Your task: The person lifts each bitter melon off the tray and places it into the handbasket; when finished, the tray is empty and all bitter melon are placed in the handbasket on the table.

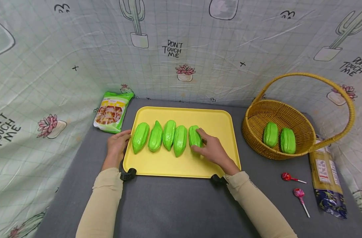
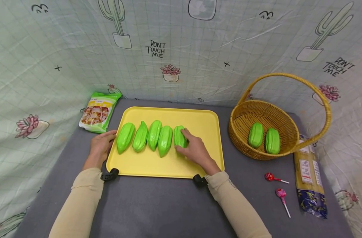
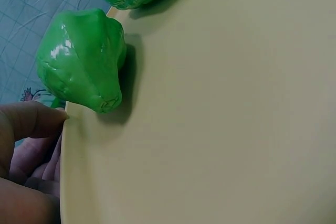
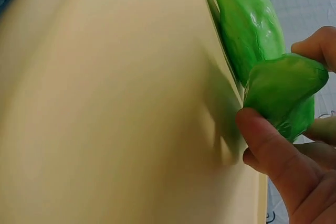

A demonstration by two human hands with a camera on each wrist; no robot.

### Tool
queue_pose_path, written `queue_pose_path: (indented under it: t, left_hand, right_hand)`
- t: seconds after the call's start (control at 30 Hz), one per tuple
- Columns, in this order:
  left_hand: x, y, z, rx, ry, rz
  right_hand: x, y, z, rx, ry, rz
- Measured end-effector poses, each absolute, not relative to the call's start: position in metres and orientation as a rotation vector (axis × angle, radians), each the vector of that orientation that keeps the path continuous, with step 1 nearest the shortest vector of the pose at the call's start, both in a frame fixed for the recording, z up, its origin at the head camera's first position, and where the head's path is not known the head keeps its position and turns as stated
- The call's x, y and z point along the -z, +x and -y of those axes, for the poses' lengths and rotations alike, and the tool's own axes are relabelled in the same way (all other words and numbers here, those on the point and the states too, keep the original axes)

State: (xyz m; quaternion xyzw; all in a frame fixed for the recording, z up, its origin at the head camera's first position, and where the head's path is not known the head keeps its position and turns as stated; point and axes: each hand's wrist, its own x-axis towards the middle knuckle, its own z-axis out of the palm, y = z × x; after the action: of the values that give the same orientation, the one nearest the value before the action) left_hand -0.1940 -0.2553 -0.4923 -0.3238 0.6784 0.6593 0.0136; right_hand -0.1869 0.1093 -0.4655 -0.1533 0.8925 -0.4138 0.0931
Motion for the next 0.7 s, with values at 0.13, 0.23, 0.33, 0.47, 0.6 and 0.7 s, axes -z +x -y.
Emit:
queue_pose_path:
  t: [0.13,0.23,0.33,0.47,0.6,0.7]
  left_hand:
    - [0.493,-0.194,0.255,-2.049,-1.020,-2.115]
    - [0.494,-0.194,0.254,-2.050,-1.028,-2.116]
    - [0.493,-0.194,0.255,-2.055,-1.023,-2.110]
    - [0.493,-0.194,0.255,-2.054,-1.010,-2.107]
    - [0.491,-0.193,0.255,-2.053,-1.002,-2.107]
    - [0.490,-0.193,0.255,-2.058,-1.002,-2.106]
  right_hand:
    - [0.464,-0.187,-0.112,1.258,-0.460,-2.663]
    - [0.462,-0.187,-0.114,1.289,-0.471,-2.670]
    - [0.460,-0.186,-0.116,1.307,-0.479,-2.674]
    - [0.460,-0.186,-0.120,1.308,-0.473,-2.697]
    - [0.456,-0.187,-0.126,1.339,-0.467,-2.713]
    - [0.452,-0.188,-0.129,1.373,-0.472,-2.719]
